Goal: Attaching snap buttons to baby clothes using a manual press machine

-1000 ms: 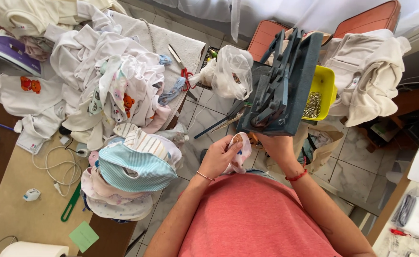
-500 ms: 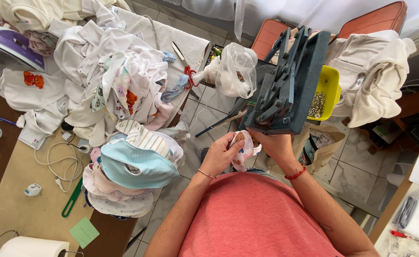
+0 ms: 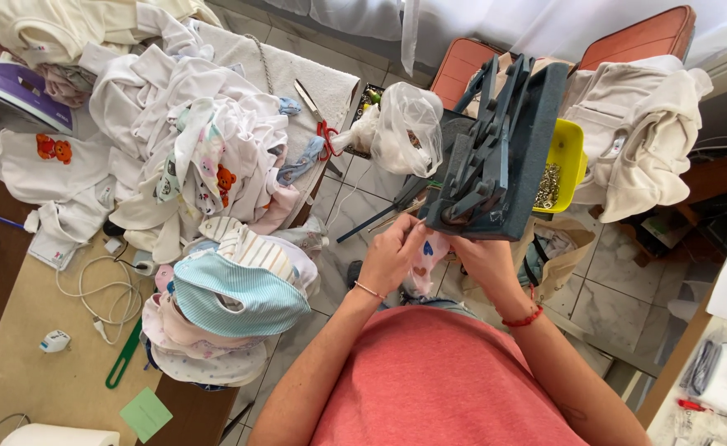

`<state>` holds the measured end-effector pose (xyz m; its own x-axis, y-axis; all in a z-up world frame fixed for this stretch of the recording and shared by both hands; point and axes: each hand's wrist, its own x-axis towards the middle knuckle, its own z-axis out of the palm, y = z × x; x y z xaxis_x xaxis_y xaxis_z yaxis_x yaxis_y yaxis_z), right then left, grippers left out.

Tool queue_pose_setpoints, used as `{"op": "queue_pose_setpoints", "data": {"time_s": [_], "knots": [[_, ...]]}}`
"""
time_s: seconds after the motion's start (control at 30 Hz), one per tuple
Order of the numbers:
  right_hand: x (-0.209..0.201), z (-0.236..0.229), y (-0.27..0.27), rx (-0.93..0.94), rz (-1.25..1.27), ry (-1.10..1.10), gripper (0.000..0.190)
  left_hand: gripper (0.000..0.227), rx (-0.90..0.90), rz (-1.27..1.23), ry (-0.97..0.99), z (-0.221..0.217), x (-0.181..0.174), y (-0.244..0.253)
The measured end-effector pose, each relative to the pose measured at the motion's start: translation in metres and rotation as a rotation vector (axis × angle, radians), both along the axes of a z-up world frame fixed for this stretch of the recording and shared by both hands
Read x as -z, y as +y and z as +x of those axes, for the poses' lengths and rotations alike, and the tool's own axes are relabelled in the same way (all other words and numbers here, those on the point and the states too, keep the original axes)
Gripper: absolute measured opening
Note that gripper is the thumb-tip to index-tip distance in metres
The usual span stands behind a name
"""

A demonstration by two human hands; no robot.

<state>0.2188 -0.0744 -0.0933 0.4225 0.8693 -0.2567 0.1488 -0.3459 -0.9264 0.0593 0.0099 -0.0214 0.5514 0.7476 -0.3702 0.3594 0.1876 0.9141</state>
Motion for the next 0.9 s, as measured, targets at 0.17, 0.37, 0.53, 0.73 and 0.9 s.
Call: {"op": "queue_pose_setpoints", "data": {"time_s": [0.17,0.37,0.53,0.73,0.9], "knots": [[0.007,-0.003,0.012,-0.631,-0.031,-2.145,0.025,0.023,-0.025,0.084,0.085,0.006,0.01,0.011],[0.025,0.009,0.004,-0.62,-0.105,-2.287,0.025,0.022,0.019,0.049,0.178,-0.002,-0.014,0.024],[0.055,0.019,0.001,-0.503,0.005,-2.035,0.021,0.027,0.139,0.056,0.25,-0.004,-0.003,0.031],[0.068,0.029,0.013,-0.469,0.062,-2.076,0.02,0.03,0.208,0.076,0.285,-0.005,-0.002,0.039],[0.053,0.012,-0.01,-0.524,0.094,-2.008,0.019,0.031,0.217,0.115,0.295,-0.01,0.002,0.037]]}}
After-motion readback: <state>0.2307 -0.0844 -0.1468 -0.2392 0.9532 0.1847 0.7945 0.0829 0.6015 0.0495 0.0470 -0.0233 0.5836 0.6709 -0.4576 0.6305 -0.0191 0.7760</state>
